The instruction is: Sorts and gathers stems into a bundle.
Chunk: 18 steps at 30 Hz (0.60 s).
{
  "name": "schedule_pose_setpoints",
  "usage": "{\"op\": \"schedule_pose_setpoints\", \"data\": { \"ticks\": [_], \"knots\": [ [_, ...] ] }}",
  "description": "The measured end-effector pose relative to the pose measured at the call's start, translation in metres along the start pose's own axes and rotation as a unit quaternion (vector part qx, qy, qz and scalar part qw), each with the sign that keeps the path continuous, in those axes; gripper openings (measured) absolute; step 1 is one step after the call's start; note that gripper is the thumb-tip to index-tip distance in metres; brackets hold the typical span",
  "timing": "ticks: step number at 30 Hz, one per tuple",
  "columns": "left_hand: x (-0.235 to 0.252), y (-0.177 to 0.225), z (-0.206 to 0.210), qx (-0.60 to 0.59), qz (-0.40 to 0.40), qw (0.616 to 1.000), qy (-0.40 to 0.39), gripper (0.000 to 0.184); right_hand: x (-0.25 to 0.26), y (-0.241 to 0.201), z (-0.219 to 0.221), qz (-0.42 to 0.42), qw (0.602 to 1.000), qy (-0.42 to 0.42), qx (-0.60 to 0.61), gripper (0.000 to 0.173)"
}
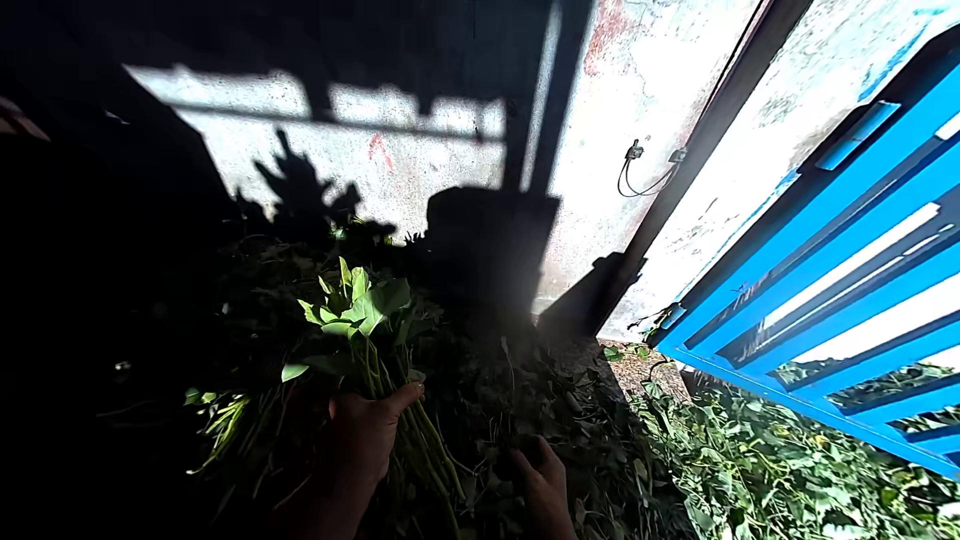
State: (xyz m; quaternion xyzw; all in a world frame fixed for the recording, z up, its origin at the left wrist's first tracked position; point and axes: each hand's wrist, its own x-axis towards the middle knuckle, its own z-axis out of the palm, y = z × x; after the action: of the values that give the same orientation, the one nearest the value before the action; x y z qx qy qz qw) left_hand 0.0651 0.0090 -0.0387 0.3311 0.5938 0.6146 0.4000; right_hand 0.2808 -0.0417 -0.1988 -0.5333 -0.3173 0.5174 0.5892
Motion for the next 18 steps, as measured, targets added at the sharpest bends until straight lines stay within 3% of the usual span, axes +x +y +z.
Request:
{"op": "schedule_pose_setpoints", "data": {
  "ticks": [9,18],
  "knots": [
    [-0.019,-0.019,0.012,0.057,-0.006,0.998,-0.004,0.049,-0.022,-0.026,0.072,-0.163,0.984,0.019,-0.062,0.020],
    [-0.012,-0.015,0.007,0.051,-0.022,0.996,-0.067,0.061,-0.033,-0.046,0.075,-0.175,0.970,-0.159,-0.048,0.020]
  ]
}}
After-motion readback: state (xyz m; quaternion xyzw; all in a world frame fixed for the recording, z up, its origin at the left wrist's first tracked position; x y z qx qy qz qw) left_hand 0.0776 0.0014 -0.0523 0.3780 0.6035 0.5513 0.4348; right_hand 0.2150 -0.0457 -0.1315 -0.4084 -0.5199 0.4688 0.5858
